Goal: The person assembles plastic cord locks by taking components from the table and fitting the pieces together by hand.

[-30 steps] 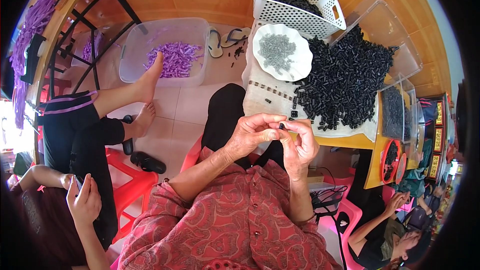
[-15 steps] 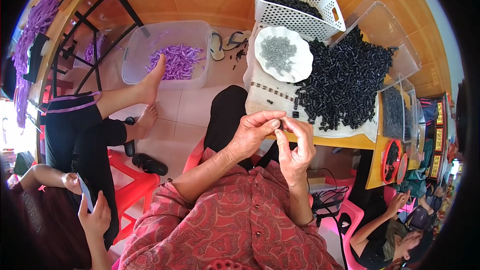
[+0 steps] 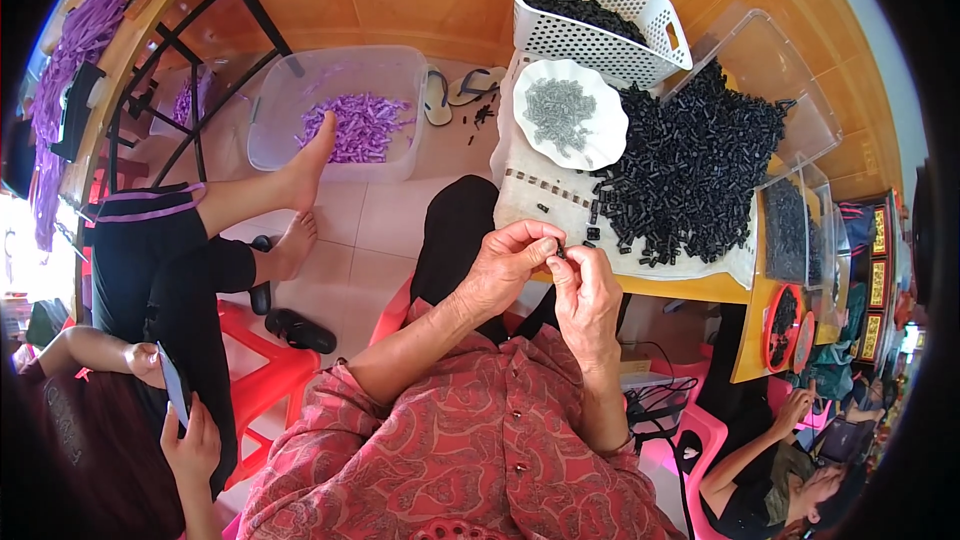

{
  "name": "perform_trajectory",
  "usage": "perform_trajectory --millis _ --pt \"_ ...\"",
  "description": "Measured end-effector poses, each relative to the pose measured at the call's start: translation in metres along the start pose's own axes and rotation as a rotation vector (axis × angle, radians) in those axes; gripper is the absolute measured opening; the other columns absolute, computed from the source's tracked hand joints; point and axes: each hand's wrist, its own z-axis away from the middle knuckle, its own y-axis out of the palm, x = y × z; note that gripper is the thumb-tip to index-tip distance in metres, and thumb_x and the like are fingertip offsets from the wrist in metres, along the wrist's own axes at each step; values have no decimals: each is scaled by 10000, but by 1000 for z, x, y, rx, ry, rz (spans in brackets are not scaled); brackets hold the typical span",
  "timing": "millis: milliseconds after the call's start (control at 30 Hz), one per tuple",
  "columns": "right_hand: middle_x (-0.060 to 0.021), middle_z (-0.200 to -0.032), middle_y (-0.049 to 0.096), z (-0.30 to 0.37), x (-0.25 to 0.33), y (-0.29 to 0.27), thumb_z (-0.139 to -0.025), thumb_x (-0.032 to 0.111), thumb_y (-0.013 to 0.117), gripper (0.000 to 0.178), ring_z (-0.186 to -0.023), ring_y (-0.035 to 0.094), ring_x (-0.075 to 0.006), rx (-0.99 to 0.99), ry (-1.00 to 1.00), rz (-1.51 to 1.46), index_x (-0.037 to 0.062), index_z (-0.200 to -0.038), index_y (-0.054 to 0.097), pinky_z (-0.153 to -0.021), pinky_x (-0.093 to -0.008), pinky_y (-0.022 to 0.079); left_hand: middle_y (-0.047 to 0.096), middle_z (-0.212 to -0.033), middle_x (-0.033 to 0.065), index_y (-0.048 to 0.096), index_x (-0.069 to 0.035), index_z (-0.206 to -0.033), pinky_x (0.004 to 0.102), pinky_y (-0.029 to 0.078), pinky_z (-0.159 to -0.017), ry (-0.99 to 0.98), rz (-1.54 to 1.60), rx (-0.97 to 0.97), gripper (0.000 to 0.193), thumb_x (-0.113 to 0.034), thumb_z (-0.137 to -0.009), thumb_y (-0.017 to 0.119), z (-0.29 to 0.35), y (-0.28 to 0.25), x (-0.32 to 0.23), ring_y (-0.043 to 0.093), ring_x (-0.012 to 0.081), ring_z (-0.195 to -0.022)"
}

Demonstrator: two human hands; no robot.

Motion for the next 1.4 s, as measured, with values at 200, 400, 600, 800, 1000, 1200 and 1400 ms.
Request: perform_trajectory --millis 200,400,600,800,1000,1200,1400 --pt "-128 -764 546 -1 -2 -1 -926 149 613 140 -612 584 -333 56 -27 41 38 -898 532 -525 -408 460 632 -1070 55 632 -5 -1110 308 496 -866 -115 3 35 211 -143 -955 595 0 6 -8 587 132 -971" --pt "-133 -774 558 1 -4 -1 -945 152 574 142 -622 588 -344 107 -9 90 37 -882 521 -528 -430 457 646 -1026 56 638 -2 -1103 293 515 -833 -92 -40 81 218 -159 -961 587 -3 -5 0 606 124 -928" --pt "-150 -754 568 2 -8 -4 -953 173 560 190 -622 593 -346 227 19 201 24 -853 498 -529 -430 466 654 -958 44 642 2 -1075 266 535 -783 -122 -277 -14 199 -151 -978 561 -2 2 -7 619 109 -867" --pt "-144 -671 553 0 -8 -4 -947 157 572 213 -579 580 -348 198 -44 109 25 -796 501 -512 -423 453 642 -928 36 646 10 -1043 263 522 -787 -150 -291 20 193 -148 -981 555 -2 1 -11 601 100 -853" --pt "-164 -625 533 3 -8 -1 -952 150 566 254 -539 545 -340 165 72 -75 22 -743 500 -499 -400 426 642 -931 48 656 13 -1026 276 474 -765 -116 -91 27 179 -129 -974 561 -2 -2 -2 566 112 -836" --pt "-44 -585 507 10 -6 -9 -995 233 524 315 -504 486 -135 223 333 -452 19 -764 535 -474 -299 380 640 -917 59 654 25 -1020 283 474 -757 -138 17 53 177 -117 -970 560 3 8 -1 566 129 -828" --pt "-6 -657 547 14 -1 -12 -1018 308 477 334 -527 455 -56 245 590 -723 36 -844 563 -485 -208 362 632 -895 59 647 35 -1037 301 497 -740 -93 17 88 196 -132 -963 576 2 11 -3 570 138 -794"
